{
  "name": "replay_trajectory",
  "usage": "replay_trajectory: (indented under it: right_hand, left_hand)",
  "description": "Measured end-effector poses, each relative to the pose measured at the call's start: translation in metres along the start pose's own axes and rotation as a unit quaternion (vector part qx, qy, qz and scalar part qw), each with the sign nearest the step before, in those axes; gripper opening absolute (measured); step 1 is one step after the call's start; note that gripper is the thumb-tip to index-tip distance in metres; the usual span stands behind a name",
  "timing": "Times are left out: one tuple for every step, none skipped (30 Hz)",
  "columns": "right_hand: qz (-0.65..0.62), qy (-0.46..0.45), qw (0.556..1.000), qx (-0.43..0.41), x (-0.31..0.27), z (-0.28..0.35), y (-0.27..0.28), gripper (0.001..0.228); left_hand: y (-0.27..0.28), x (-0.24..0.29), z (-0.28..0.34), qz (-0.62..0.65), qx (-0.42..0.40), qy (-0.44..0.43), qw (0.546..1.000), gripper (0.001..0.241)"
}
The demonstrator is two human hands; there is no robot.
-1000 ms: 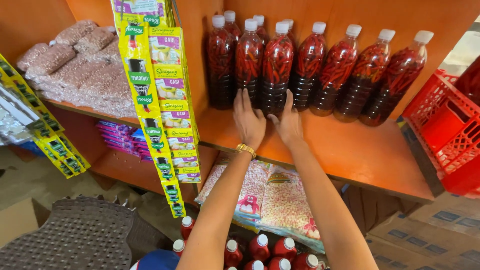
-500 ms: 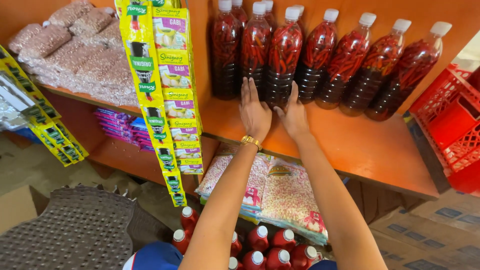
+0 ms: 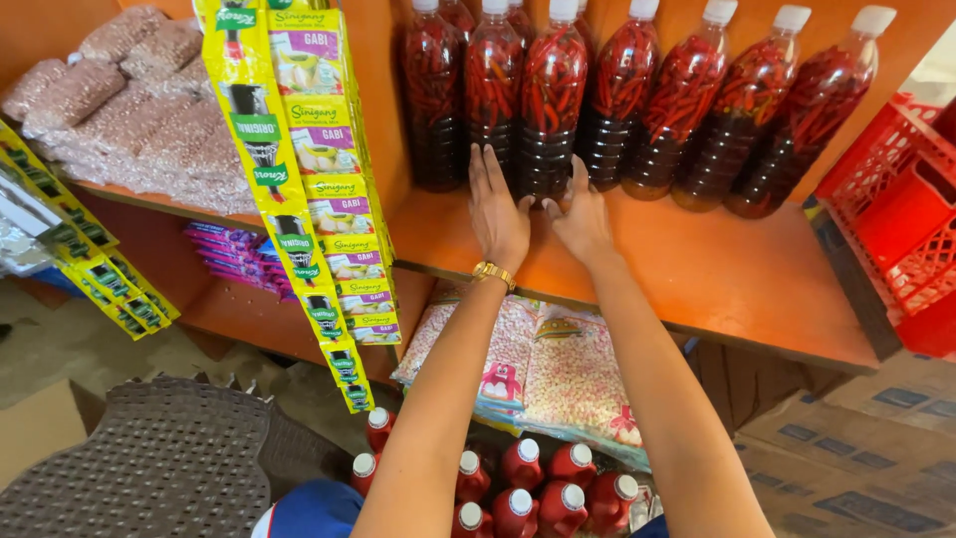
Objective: Stocking and organizing bottled items on store shelves.
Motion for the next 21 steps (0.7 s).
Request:
replay_trajectory:
  right_hand:
    - [-0.004, 0.006, 1.0, -0.002, 0.001, 0.0, 0.0, 0.092]
    - [-0.003, 0.003, 1.0, -0.004, -0.001, 0.001, 0.001, 0.092]
    - [-0.002, -0.011, 1.0, -0.01, -0.002, 0.002, 0.002, 0.091]
    - [-0.001, -0.025, 1.0, -0.017, -0.003, 0.002, 0.002, 0.09]
    - [0.0, -0.026, 1.0, -0.018, -0.002, 0.002, 0.002, 0.09]
    - [-0.004, -0.021, 1.0, -0.015, -0.002, 0.002, 0.002, 0.09]
    - [-0.009, -0.015, 1.0, -0.013, -0.002, 0.002, 0.003, 0.09]
    - [-0.008, -0.016, 1.0, -0.014, -0.003, 0.003, 0.004, 0.09]
    - [-0.009, -0.018, 1.0, -0.015, -0.004, 0.004, 0.005, 0.088]
    - [-0.011, -0.019, 1.0, -0.016, -0.006, 0.005, 0.006, 0.087]
    - [-0.011, -0.02, 1.0, -0.016, -0.007, 0.006, 0.007, 0.087]
    - [-0.019, -0.021, 0.999, -0.018, -0.008, 0.007, 0.007, 0.086]
    - [-0.026, -0.022, 0.999, -0.019, -0.01, 0.007, 0.008, 0.086]
    - [-0.026, -0.022, 0.999, -0.019, -0.01, 0.008, 0.008, 0.086]
    - [-0.023, -0.029, 0.999, -0.022, -0.009, 0.008, 0.008, 0.086]
    - [-0.02, -0.037, 0.999, -0.026, -0.009, 0.008, 0.008, 0.085]
    - [-0.02, -0.036, 0.999, -0.025, -0.008, 0.008, 0.008, 0.085]
    - [-0.023, -0.025, 0.999, -0.02, -0.008, 0.008, 0.008, 0.085]
    - [-0.026, -0.014, 0.999, -0.016, -0.008, 0.007, 0.007, 0.086]
    - [-0.027, -0.013, 0.999, -0.016, -0.009, 0.007, 0.008, 0.086]
    - [-0.02, -0.02, 0.999, -0.017, -0.01, 0.008, 0.008, 0.086]
  left_hand:
    - [0.001, 0.002, -0.001, -0.006, 0.0, 0.002, 1.0, 0.11]
    - [0.003, 0.004, -0.001, -0.006, -0.003, 0.003, 1.0, 0.11]
    - [0.005, 0.006, -0.002, -0.007, -0.003, 0.003, 1.0, 0.111]
    - [0.007, 0.008, -0.003, -0.008, -0.003, 0.003, 1.0, 0.111]
    - [0.007, 0.008, -0.003, -0.008, -0.004, 0.004, 1.0, 0.111]
    - [0.008, 0.008, -0.003, -0.01, -0.006, 0.008, 1.0, 0.109]
    - [0.008, 0.008, -0.003, -0.013, -0.008, 0.013, 1.0, 0.107]
    - [0.007, 0.008, -0.003, -0.012, -0.009, 0.014, 1.0, 0.107]
    - [0.008, 0.008, -0.003, -0.016, -0.008, 0.01, 1.0, 0.107]
    - [0.008, 0.008, -0.003, -0.02, -0.006, 0.006, 1.0, 0.106]
    - [0.008, 0.008, -0.003, -0.02, -0.007, 0.006, 1.0, 0.106]
    - [0.008, 0.009, -0.004, -0.021, -0.013, 0.01, 1.0, 0.106]
    - [0.008, 0.009, -0.004, -0.022, -0.019, 0.014, 0.999, 0.106]
    - [0.008, 0.009, -0.004, -0.023, -0.019, 0.014, 0.999, 0.106]
    - [0.008, 0.009, -0.004, -0.023, -0.02, 0.015, 0.999, 0.106]
    - [0.008, 0.009, -0.004, -0.024, -0.021, 0.017, 0.999, 0.105]
    - [0.008, 0.009, -0.004, -0.024, -0.021, 0.016, 0.999, 0.105]
    - [0.008, 0.009, -0.004, -0.025, -0.02, 0.014, 0.999, 0.106]
    - [0.008, 0.009, -0.005, -0.026, -0.019, 0.013, 0.999, 0.106]
    - [0.007, 0.008, -0.005, -0.026, -0.018, 0.012, 0.999, 0.106]
    - [0.006, 0.007, -0.004, -0.024, -0.019, 0.013, 0.999, 0.106]
Point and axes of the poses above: each hand's wrist, its own z-axis away from the middle knuckle, its own y-axis out of the back of the hand, x = y × z, the point moved 5 cm from there along -z, towards the middle knuckle, and after that the axes turned 15 degrees about -y, right-handed, at the moved point
